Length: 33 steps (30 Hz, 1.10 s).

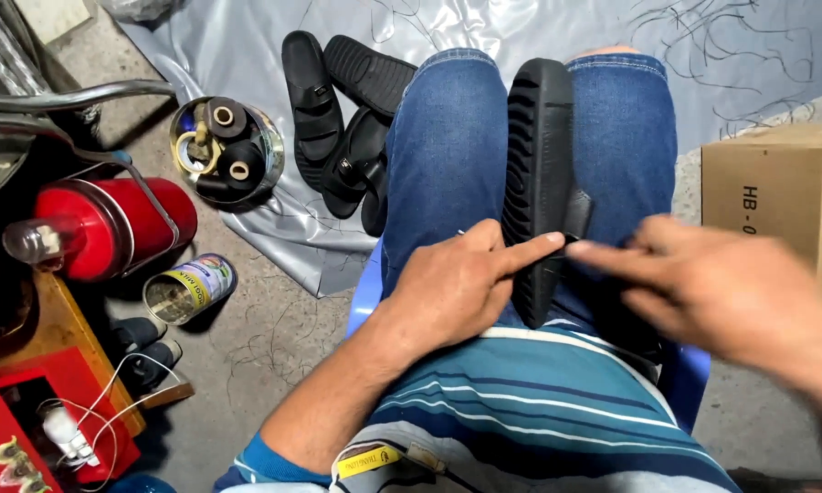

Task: Hand-sewing the sole of a black sandal using a needle and thread

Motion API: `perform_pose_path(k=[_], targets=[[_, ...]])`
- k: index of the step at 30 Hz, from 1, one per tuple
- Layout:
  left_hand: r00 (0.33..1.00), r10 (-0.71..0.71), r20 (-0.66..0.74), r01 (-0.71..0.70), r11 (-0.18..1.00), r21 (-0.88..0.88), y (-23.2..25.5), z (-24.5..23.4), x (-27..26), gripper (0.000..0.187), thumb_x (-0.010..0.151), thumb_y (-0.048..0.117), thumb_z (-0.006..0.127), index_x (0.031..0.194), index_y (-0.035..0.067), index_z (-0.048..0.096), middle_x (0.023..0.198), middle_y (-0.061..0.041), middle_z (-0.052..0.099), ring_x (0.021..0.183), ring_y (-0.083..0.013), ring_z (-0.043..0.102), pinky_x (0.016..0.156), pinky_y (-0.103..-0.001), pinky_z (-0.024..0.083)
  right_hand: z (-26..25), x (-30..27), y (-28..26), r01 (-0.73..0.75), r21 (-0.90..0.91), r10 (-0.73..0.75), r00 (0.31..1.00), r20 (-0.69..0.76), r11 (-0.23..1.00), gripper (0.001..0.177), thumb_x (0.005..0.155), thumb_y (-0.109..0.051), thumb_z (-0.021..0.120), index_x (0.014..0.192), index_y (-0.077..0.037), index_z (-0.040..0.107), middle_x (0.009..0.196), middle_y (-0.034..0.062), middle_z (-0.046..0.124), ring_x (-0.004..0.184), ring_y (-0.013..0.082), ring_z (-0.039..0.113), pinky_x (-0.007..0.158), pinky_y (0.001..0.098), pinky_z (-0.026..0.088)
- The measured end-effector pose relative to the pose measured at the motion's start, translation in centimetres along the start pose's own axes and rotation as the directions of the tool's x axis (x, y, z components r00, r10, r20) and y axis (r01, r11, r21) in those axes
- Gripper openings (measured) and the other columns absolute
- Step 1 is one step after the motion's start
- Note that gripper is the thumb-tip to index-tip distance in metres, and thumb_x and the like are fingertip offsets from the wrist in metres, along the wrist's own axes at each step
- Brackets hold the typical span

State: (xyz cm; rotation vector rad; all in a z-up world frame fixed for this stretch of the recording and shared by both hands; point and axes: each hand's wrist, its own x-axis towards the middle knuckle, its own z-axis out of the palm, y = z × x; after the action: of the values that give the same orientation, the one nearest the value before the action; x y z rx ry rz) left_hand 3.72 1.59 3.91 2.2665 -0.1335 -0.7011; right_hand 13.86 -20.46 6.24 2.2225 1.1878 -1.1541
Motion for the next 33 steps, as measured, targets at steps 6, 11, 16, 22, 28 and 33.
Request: perform_pose_path(k=[6, 11, 16, 22, 28, 33], targets=[[0.978, 0.03, -0.205, -0.067, 0.982, -0.176, 0.3, 0.5, -0.3, 0.047, 0.081, 0.034, 0.061, 0.125, 0.028, 0.048, 0.105, 0.001, 0.048, 0.083, -0.0201, 0.063, 0.061, -0.043, 0.053, 2.0, -1.8, 2.2, -0.05, 0.125, 0.088, 0.945, -0.315, 0.991, 0.057, 0.077, -0.038, 0.047, 0.129, -0.058, 0.036, 0.083, -0.0173, 0.054, 0.059, 0.0028, 0.059, 0.04, 0.0234, 0.047], [0.942, 0.06, -0.33, -0.12, 0.979, -0.164, 1.2, 1.9, 0.4, 0.023, 0.083, 0.032, 0.061, 0.106, 0.027, 0.061, 0.093, 0.002, 0.046, 0.076, -0.0158, 0.059, 0.047, -0.037, 0.05, 1.8, -1.4, 2.1, 0.018, 0.169, 0.029, 0.962, -0.271, 0.986, 0.065, 0.076, -0.035, 0.05, 0.133, -0.057, 0.029, 0.091, -0.0141, 0.05, 0.074, 0.0044, 0.056, 0.05, 0.0259, 0.052], [0.934, 0.031, -0.356, -0.137, 0.951, -0.278, 0.7, 2.4, 0.4, 0.012, 0.086, 0.029, 0.054, 0.093, 0.023, 0.061, 0.09, 0.001, 0.049, 0.078, -0.015, 0.057, 0.058, -0.033, 0.047, 1.7, -0.7, 1.7, 0.049, 0.337, 0.065, 0.945, -0.32, 0.94, 0.063, 0.069, -0.043, 0.057, 0.13, -0.051, 0.04, 0.066, -0.0107, 0.059, 0.055, 0.0096, 0.057, 0.048, 0.0297, 0.049], [0.934, 0.014, -0.358, -0.206, 0.839, -0.504, 0.3, 2.7, 0.0, 0.01, 0.089, 0.019, 0.046, 0.093, 0.014, 0.055, 0.089, -0.002, 0.048, 0.088, -0.0142, 0.05, 0.082, -0.027, 0.041, 1.4, 1.1, -2.0, 0.161, 0.73, 0.115, 0.943, -0.313, 0.664, 0.043, 0.071, -0.036, 0.064, 0.111, -0.035, 0.05, 0.071, -0.0049, 0.068, 0.062, 0.0094, 0.063, 0.062, 0.0227, 0.051], [0.882, 0.136, -0.451, -0.26, 0.939, -0.225, -0.3, 4.8, -1.1, 0.009, 0.089, 0.019, 0.049, 0.095, 0.015, 0.054, 0.115, -0.015, 0.042, 0.092, -0.028, 0.052, 0.068, -0.039, 0.045, 2.4, 1.2, -3.0, 0.344, 0.603, 0.068, 0.83, -0.554, 0.72, 0.016, 0.082, -0.033, 0.056, 0.076, -0.02, 0.063, 0.071, -0.0064, 0.062, 0.065, 0.0126, 0.06, 0.062, 0.0295, 0.047], [0.844, 0.132, -0.52, -0.21, 0.973, -0.093, -0.6, 6.0, -1.8, 0.01, 0.087, 0.021, 0.057, 0.097, 0.021, 0.057, 0.12, -0.01, 0.045, 0.076, -0.0239, 0.06, 0.048, -0.038, 0.052, 2.6, 1.9, -3.3, 0.137, 0.627, 0.2, 0.877, -0.437, 0.767, 0.021, 0.076, -0.036, 0.06, 0.093, -0.027, 0.069, 0.081, -0.0072, 0.066, 0.072, 0.0158, 0.064, 0.063, 0.034, 0.052]])
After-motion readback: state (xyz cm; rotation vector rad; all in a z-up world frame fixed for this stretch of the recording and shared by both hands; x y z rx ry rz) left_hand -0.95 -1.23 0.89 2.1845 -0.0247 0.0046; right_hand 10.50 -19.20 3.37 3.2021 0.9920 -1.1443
